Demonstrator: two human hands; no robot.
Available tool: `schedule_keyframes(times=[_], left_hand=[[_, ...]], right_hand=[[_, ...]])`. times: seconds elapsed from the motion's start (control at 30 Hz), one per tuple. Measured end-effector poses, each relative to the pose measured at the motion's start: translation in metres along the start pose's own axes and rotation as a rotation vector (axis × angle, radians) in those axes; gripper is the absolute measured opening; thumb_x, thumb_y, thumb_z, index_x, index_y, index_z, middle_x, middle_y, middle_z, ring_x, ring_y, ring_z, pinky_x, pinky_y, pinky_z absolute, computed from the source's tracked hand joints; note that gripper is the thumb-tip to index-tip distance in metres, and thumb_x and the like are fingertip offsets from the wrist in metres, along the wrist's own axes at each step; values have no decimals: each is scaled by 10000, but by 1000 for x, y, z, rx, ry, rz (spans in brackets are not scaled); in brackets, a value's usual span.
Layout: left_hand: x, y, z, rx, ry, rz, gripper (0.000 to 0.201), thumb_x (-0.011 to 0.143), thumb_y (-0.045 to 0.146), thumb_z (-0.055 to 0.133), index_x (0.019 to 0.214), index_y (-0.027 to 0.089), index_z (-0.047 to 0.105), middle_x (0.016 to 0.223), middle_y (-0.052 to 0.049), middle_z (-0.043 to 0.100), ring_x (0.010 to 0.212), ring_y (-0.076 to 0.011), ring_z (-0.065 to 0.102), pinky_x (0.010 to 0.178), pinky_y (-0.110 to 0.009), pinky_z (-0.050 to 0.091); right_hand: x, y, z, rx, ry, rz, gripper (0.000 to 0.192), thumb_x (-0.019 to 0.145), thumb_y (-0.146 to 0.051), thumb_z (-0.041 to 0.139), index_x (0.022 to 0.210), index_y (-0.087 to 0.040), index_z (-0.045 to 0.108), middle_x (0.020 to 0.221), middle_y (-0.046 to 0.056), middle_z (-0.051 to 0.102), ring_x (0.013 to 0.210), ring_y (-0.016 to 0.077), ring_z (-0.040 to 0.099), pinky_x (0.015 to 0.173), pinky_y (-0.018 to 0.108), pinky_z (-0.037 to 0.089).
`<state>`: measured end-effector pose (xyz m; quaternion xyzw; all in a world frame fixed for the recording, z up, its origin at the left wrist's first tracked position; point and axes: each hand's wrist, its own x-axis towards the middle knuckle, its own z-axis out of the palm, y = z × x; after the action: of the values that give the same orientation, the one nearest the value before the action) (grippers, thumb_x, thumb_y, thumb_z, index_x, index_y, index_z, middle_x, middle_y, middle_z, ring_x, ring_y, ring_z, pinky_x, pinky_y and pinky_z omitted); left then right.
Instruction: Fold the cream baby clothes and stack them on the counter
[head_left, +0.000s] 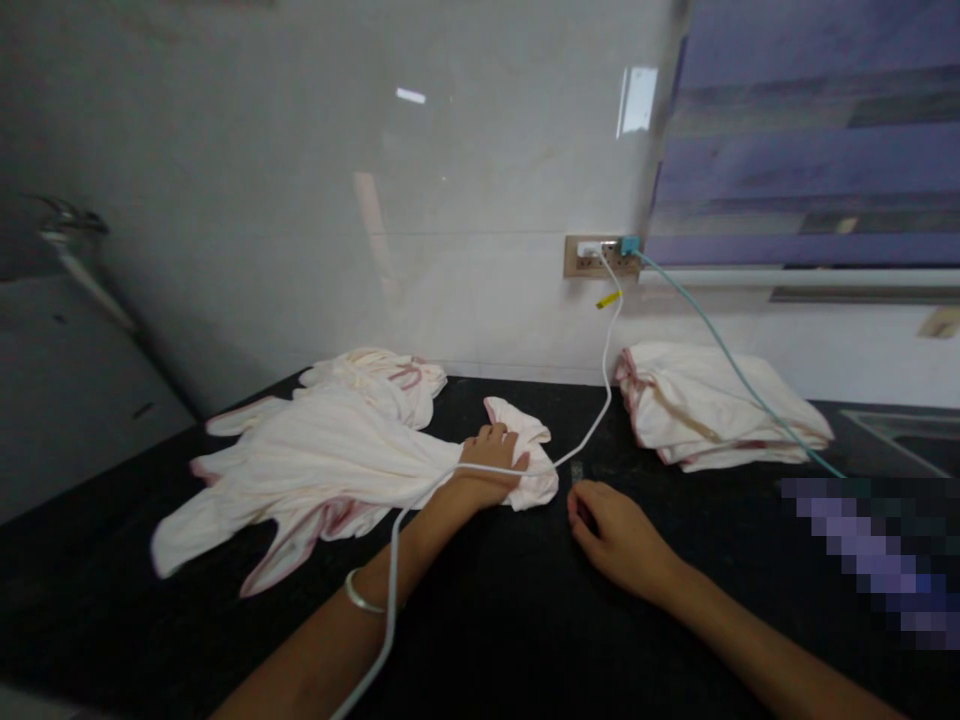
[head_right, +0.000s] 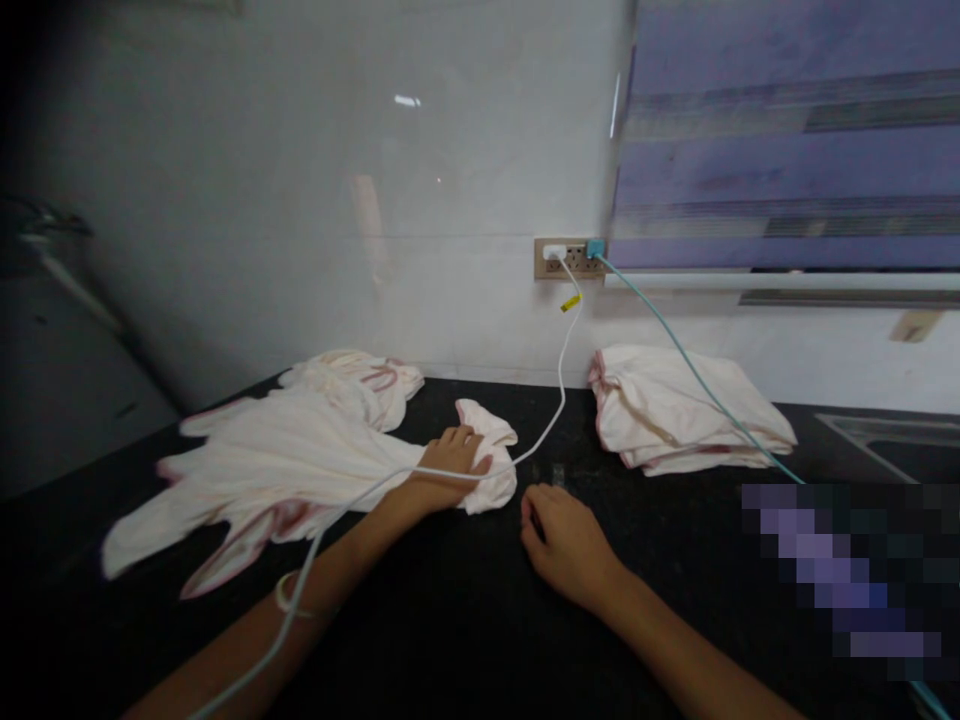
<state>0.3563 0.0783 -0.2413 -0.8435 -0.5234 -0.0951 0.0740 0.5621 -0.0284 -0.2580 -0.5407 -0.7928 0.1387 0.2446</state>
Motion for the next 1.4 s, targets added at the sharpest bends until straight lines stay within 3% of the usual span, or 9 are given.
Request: schedule_keyframes(times=[0.23,0.4,0.53,0.73,0.83,1.0,1.1,1.23,1.4], left_hand=[[1,6,2,23,18,7,363,1017,358,437,1217,111,613,1289,-195,595,1180,-353,541,934,-485,482],[2,14,-2,-62,-55,263,322,1027,203,348,1063,113,655,1151,-177,658,1081,-290,608,995,-418,468],[-9,30,-8,-238,-84,429,339,1036,234,322,1075,149,647,1118,-140,698,1067,-264,641,1025,-382,464],[-20,44,-15,-680,-169,284,436,1071,421,262,1188,208,624,1265,-91,697,1183,-217,626,1101,-342,436],[-21,45,-13,-751,-148,287,430,1070,432,289,1252,206,607,1357,-91,662,1282,-204,579,1154,-318,386],[-23,46,-11,-663,-72,358,391,1076,421,255,1152,209,576,1206,-93,680,1210,-203,606,1132,-311,395],[-24,45,-14,-628,-51,343,365,1077,439,260,1130,220,548,1168,-85,660,1166,-205,607,1100,-336,420],[-22,41,-20,-677,15,315,335,1062,456,350,1234,216,508,1219,-81,631,1136,-193,600,1038,-316,455],[-17,26,-27,-532,-11,347,466,1000,526,503,1351,219,517,1304,-77,631,1195,-226,593,1033,-324,450]], right_hand=[[0,-1,-1,-11,0,-7,90,879,-141,485,855,-215,530,843,8,596,798,170,536,719,299,351],[0,-1,0,-22,14,-17,104,891,-139,471,847,-217,524,838,15,589,796,182,544,727,319,383],[-1,1,3,124,90,-23,116,907,-214,530,1023,-218,537,1007,54,615,926,211,591,826,357,466],[1,3,4,274,269,-63,533,802,-199,656,1296,-197,457,1240,114,537,1159,245,553,1020,419,478],[2,3,3,299,228,-145,514,805,-138,613,1301,-216,500,1257,106,552,1210,241,529,1072,426,449],[5,9,2,357,251,-192,491,824,-102,543,1298,-226,518,1290,97,583,1215,228,537,1073,409,436],[5,9,0,407,239,-128,443,849,-103,489,1277,-216,511,1211,75,633,1089,203,601,979,360,474],[3,6,-5,386,211,-8,223,865,-143,474,1062,-211,553,905,10,658,803,171,611,740,286,472],[10,25,-8,393,455,185,144,863,-268,506,991,-221,554,834,6,620,717,181,575,648,296,469]])
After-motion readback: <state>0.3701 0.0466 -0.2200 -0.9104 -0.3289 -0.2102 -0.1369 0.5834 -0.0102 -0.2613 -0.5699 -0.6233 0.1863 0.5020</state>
